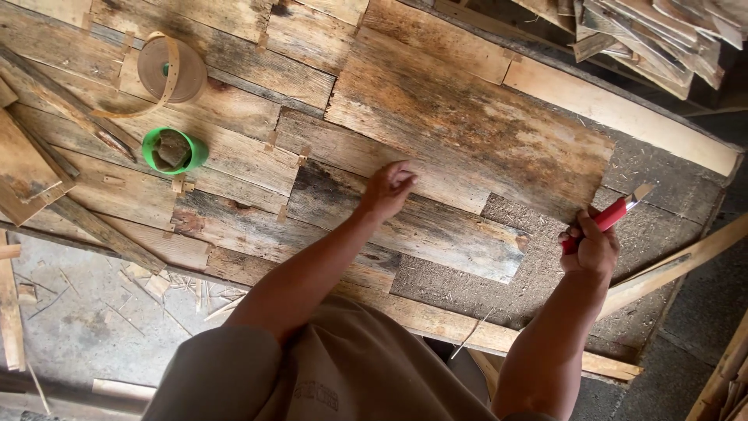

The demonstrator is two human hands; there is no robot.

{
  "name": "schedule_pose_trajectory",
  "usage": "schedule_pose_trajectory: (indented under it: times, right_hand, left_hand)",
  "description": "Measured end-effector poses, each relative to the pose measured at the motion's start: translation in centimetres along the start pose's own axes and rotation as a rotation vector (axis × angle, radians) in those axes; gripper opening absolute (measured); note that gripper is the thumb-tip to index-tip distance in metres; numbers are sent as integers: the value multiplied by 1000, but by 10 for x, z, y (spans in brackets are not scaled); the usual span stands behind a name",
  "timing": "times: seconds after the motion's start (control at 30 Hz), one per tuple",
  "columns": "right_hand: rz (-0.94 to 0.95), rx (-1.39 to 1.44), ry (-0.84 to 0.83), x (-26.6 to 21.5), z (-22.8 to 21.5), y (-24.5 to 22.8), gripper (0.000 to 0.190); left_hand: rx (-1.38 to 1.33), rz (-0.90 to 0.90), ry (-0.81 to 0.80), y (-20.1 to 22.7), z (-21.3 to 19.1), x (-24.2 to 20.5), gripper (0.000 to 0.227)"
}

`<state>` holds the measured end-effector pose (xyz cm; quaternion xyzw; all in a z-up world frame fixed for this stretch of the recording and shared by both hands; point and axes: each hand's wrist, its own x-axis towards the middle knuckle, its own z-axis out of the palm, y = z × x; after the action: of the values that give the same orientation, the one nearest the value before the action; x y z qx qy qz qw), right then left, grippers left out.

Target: Repairing or preparing wooden panels using tape and a utility knife.

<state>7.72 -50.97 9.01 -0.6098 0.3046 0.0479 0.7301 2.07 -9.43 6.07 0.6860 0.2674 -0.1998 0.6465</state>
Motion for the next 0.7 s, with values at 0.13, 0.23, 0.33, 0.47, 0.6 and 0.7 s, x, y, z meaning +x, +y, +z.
schedule_pose_trajectory:
  times: [0.13, 0.23, 0.33, 0.47, 0.6, 0.7]
  right_hand:
    - [-8, 42, 9, -36, -2, -9, 17]
    - [-17, 50, 22, -63, -2, -11, 18]
    - [-25, -11, 45, -85, -13, 2, 19]
    - [73, 56, -42, -113, -12, 41, 12]
    - [150, 63, -117, -146, -5, 76, 7]
    - [78, 28, -101, -145, -22, 102, 6]
  left_hand:
    - [-422, -102, -64, -11, 44, 15, 59]
    - [-758, -172, -64, -22, 65, 24, 54]
    - [-906, -90, -49, -25, 72, 21, 37]
    - [-971, -34, -11, 19, 47, -6, 13]
    - [-870, -8, -3, 49, 9, -12, 6]
    - [-689, 175, -2, 53, -20, 8, 16]
